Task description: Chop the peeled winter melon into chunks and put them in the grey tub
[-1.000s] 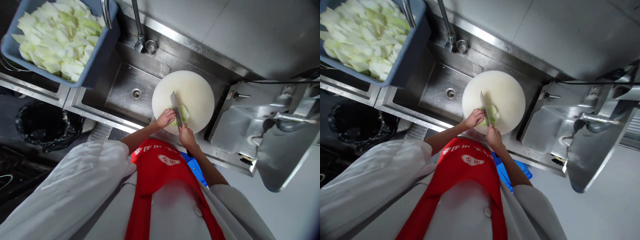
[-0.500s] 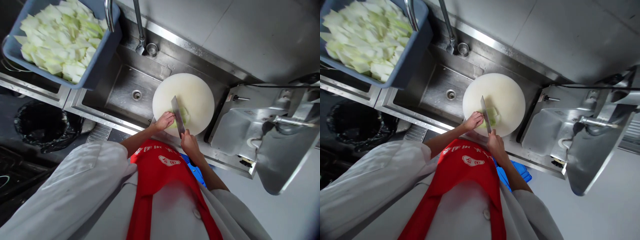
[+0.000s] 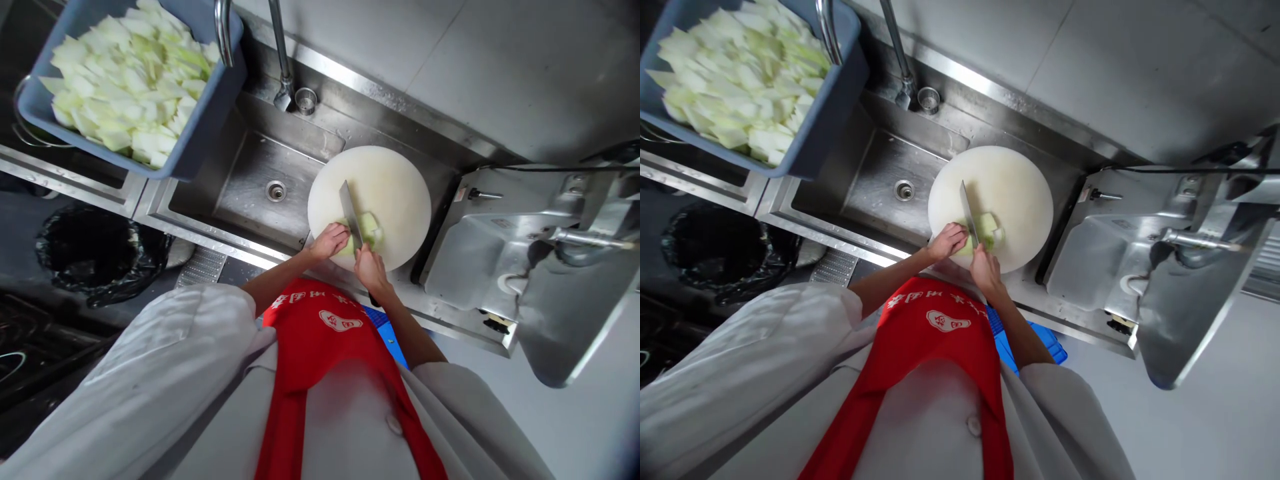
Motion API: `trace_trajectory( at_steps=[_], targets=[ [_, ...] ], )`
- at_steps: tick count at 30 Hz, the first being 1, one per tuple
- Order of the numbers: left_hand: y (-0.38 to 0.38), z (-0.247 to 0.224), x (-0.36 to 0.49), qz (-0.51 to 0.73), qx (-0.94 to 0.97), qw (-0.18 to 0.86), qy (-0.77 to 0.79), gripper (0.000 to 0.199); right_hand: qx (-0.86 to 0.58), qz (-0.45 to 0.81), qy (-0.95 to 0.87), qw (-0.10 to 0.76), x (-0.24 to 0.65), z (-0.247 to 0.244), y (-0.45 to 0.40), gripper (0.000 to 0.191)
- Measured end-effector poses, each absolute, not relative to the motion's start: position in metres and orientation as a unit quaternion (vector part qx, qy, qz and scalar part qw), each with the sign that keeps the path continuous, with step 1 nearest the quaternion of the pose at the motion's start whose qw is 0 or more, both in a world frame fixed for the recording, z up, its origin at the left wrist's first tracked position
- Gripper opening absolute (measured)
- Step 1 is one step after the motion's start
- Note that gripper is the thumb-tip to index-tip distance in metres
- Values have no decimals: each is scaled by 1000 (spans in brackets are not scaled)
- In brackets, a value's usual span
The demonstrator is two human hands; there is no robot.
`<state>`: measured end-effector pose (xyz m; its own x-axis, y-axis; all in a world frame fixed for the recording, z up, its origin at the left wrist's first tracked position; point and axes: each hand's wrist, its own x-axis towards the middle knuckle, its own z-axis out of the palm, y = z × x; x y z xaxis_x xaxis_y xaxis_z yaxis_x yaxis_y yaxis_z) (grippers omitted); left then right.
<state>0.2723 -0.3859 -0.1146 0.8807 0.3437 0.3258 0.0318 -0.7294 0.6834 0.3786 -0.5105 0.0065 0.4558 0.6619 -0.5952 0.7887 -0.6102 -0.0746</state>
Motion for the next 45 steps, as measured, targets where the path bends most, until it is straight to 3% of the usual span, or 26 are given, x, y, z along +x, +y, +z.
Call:
trace_trajectory(
  at_steps=[6,16,25,36,45],
  targets=[
    [-387,-118,275,217,906,350,96,28,833,-338,413,149,374,49,-538,27],
    [-384,-120,266,255,889,370,86,29,848,-303,421,106,367,-8,-498,29],
    [-382,-116,267,234,907,341,75,26,832,-337,410,160,363,55,-538,27],
    [-380,-123,258,274,884,372,72,26,852,-307,409,108,358,-7,-494,25],
    [-383,-122,260,249,903,341,79,27,838,-330,409,146,355,51,-534,26]
  ],
)
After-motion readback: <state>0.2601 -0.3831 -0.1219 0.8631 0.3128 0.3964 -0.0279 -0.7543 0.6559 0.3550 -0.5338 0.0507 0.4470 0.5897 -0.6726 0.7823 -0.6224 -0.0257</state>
